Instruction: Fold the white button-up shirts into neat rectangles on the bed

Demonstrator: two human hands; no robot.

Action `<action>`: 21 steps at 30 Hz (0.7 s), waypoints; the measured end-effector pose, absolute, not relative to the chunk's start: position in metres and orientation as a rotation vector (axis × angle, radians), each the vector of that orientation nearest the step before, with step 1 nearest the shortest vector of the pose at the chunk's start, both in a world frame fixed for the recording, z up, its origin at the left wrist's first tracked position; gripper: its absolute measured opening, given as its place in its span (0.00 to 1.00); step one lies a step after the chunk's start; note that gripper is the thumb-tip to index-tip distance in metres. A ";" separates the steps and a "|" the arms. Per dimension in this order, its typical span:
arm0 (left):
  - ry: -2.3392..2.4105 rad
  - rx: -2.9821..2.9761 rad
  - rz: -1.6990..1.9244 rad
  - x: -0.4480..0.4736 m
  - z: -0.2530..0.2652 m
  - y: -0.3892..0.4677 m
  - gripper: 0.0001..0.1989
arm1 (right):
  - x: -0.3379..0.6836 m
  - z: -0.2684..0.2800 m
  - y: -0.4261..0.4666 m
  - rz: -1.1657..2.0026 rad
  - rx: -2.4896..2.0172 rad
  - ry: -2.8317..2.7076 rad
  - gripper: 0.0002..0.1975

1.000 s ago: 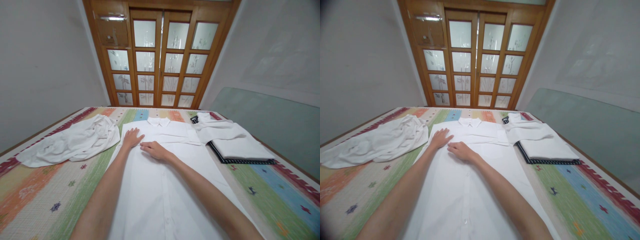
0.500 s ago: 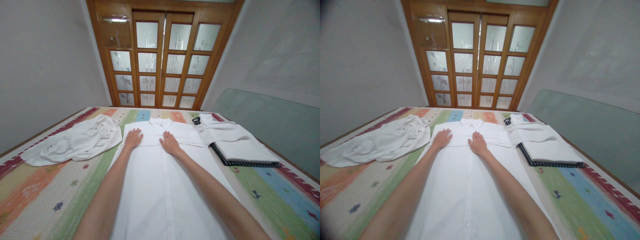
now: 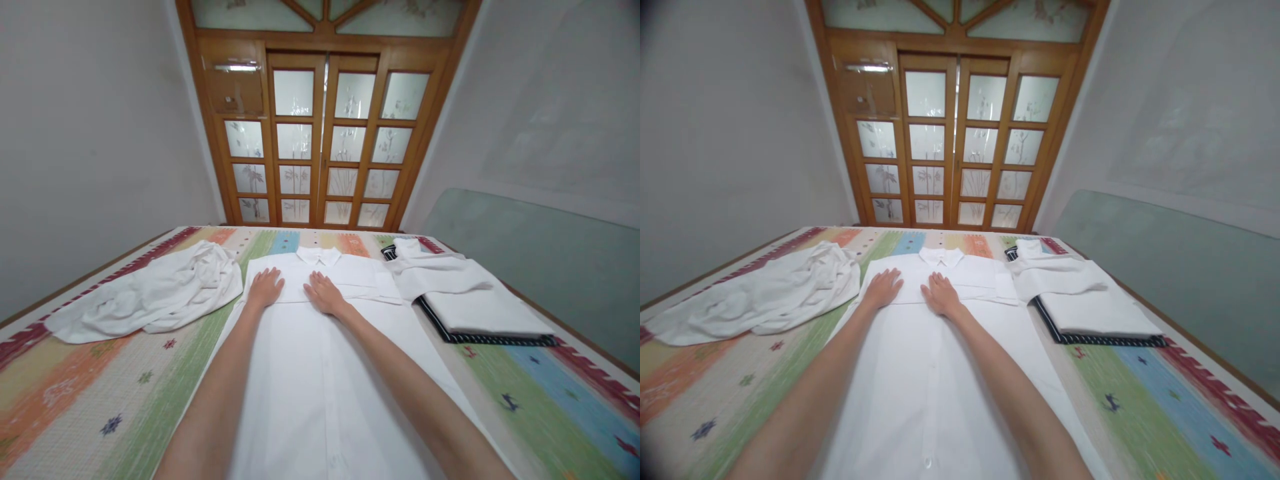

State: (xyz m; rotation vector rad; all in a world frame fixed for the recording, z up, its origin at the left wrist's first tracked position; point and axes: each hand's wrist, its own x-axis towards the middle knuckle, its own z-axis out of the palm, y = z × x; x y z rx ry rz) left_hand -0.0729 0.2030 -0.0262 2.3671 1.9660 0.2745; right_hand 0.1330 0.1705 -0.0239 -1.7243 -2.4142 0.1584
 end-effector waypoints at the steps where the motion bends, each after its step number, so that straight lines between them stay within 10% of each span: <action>1: 1.962 2.375 0.279 -0.073 -0.026 0.203 0.25 | 0.129 -0.022 0.174 0.176 -1.744 -2.394 0.32; 21: 1.959 2.382 0.265 -0.074 -0.024 0.202 0.25 | 0.225 -0.024 0.185 0.189 -2.227 -2.131 0.36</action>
